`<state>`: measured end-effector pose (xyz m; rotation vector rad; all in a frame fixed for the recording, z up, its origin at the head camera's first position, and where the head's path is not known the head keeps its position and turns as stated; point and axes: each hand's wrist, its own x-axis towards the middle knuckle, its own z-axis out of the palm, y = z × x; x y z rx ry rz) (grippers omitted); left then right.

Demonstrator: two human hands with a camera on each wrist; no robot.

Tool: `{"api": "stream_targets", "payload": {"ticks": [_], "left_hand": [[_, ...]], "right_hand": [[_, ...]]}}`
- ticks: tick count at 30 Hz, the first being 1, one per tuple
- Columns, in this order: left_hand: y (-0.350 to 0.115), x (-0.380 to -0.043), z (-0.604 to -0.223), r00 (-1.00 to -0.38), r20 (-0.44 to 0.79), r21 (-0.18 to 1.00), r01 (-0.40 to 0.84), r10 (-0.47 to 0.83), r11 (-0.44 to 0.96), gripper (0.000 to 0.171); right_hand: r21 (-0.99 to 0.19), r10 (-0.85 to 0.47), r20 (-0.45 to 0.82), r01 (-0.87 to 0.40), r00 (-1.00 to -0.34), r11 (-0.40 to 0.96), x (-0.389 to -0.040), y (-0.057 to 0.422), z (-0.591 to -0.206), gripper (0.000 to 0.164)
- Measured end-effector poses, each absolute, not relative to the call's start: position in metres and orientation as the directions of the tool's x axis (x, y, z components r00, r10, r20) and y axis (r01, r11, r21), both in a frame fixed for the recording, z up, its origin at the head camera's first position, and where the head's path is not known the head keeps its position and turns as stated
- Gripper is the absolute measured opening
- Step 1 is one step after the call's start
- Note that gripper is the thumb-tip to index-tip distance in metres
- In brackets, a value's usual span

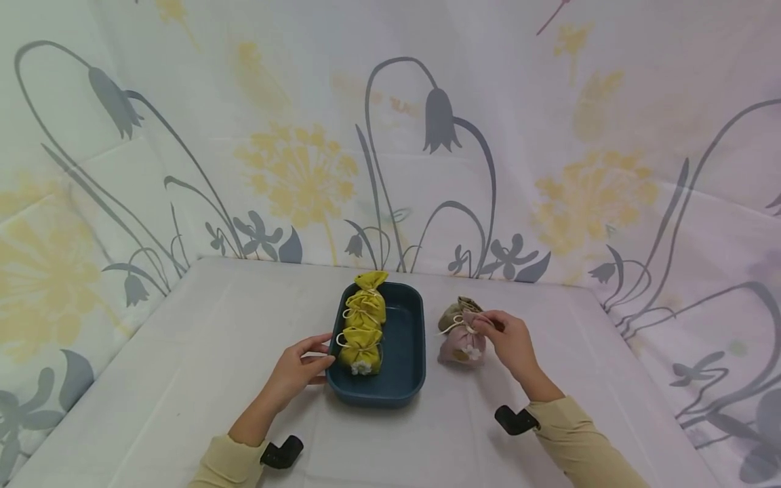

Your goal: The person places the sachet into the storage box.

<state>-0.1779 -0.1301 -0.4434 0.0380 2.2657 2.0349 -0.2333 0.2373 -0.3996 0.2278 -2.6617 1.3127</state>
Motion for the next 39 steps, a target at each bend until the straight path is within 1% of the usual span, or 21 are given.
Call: {"api": "stream_targets", "payload": {"ticks": [6, 10, 15, 22, 30, 32, 35, 39], "left_hand": [[-0.127, -0.167, -0.421, -0.995, -0.06, 0.991, -0.05, 0.084, 0.124, 0.044], [-0.126, -0.164, -0.416, -0.995, -0.059, 0.991, -0.049, 0.079, 0.126, 0.043], [-0.126, -0.164, -0.417, -0.995, -0.054, 0.992, -0.044, 0.082, 0.121, 0.043], [-0.126, -0.166, -0.419, -0.995, -0.057, 0.99, -0.047, 0.078, 0.133, 0.043], [-0.129, -0.18, -0.446, -0.995, -0.069, 0.991, -0.061, 0.067, 0.12, 0.046], [-0.129, -0.179, -0.443, -0.995, -0.069, 0.991, -0.061, 0.069, 0.118, 0.046], [-0.127, -0.17, -0.428, -0.995, -0.062, 0.991, -0.053, 0.074, 0.121, 0.044], [-0.128, -0.172, -0.433, -0.996, -0.056, 0.991, -0.047, 0.073, 0.124, 0.045]], "right_hand": [[-0.755, -0.086, 0.253, -0.252, -0.964, 0.605, -0.236, 0.234, -0.388, 0.029], [-0.75, -0.106, 0.279, -0.285, -0.955, 0.597, -0.239, 0.23, -0.38, 0.028], [-0.746, -0.128, 0.282, -0.301, -0.951, 0.594, -0.241, 0.223, -0.37, 0.028], [-0.771, -0.131, 0.263, -0.29, -0.956, 0.567, -0.245, 0.211, -0.362, 0.029], [-0.798, -0.158, 0.259, -0.303, -0.953, 0.522, -0.252, 0.196, -0.356, 0.031], [-0.796, -0.164, 0.263, -0.309, -0.951, 0.52, -0.254, 0.192, -0.355, 0.031], [-0.779, -0.173, 0.267, -0.318, -0.948, 0.54, -0.259, 0.188, -0.354, 0.03], [-0.767, -0.183, 0.255, -0.314, -0.949, 0.559, -0.265, 0.18, -0.351, 0.028]]}}
